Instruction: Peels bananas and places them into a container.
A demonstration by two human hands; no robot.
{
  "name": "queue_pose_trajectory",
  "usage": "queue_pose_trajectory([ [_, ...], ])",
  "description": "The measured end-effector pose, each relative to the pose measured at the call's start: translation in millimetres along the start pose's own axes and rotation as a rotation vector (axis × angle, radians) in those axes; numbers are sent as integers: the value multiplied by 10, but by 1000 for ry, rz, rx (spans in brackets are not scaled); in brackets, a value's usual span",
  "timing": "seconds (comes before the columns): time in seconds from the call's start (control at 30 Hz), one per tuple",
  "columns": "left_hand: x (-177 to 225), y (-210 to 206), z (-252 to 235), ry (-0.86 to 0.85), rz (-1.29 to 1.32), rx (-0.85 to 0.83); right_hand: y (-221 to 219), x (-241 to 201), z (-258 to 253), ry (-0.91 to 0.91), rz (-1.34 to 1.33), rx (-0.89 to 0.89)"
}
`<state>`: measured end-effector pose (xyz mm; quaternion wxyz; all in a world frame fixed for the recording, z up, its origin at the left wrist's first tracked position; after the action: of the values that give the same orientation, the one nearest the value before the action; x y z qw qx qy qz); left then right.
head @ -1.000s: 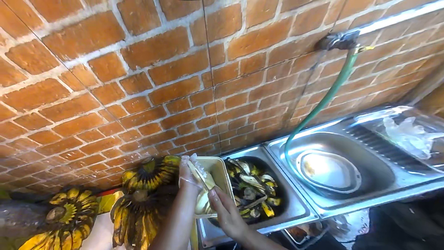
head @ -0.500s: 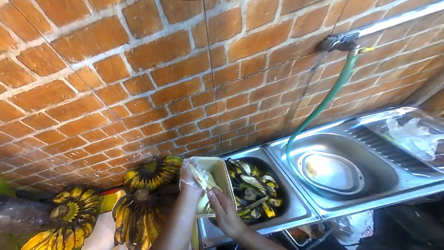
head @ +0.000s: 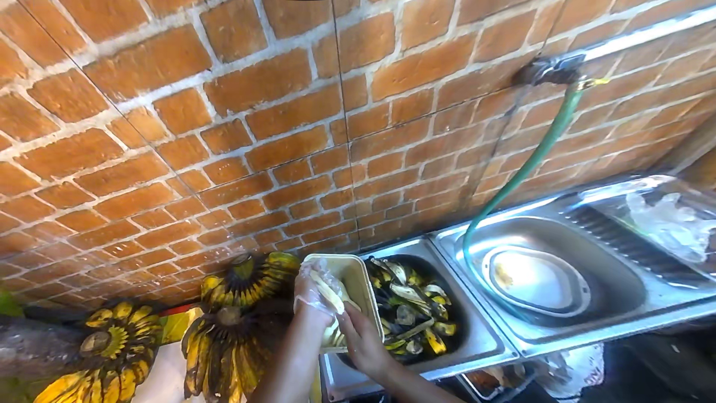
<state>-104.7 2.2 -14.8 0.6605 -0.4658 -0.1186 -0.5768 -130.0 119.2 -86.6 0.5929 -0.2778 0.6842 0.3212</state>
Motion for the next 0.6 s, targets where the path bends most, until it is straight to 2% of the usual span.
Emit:
queue_pose_trajectory([
  [0.33,-69,36,-55,17,27,-37,-13,19,-80,-30,90,-3],
  [0.6,-120,52,-79,-33,14,74,-53,49,-139,-151,127,-12],
])
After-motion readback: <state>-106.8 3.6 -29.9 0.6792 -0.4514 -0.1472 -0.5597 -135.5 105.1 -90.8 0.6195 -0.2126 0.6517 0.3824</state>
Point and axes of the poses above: each hand's wrist, its own z-axis away from the middle knuckle, its own y-axis out of the back of the hand, x = y × z, the point moved 3 cm from there along -z, towards the middle knuckle, and after that the axes turned 6 degrees about x, right-handed, at the moved point
